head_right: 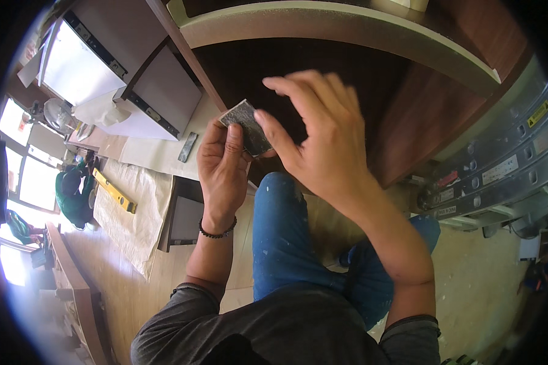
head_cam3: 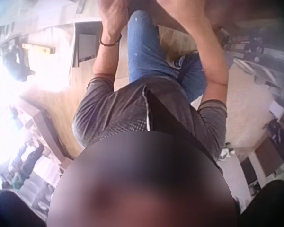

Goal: The person kneels and applies a strip of edge banding to the front edge of a wooden cabinet shelf. They smooth the banding with their hands and use a small metal tool to press it into place along the edge.

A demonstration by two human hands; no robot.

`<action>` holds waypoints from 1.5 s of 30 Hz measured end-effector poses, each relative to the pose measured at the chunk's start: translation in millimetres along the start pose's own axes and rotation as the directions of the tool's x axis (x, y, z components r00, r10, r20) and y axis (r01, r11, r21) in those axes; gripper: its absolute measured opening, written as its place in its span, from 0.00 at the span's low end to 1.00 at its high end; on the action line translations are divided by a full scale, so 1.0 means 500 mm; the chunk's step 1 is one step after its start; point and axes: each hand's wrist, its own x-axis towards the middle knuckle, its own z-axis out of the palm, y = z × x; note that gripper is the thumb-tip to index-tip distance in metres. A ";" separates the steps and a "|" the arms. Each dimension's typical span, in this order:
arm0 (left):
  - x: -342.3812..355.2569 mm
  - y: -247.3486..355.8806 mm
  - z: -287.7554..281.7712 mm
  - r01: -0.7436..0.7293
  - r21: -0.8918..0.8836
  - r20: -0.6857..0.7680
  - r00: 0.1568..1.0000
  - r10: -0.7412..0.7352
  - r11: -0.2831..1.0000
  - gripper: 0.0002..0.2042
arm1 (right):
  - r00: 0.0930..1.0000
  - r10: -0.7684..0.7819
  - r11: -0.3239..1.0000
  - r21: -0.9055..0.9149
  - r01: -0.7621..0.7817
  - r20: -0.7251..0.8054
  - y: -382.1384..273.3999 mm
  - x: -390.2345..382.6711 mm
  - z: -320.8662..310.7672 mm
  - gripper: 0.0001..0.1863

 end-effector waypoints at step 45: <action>0.218 0.172 0.092 -0.467 0.665 0.732 0.562 0.384 -0.583 0.18 | 0.863 0.460 -0.062 0.977 -0.206 0.211 0.100 0.021 -0.014 0.14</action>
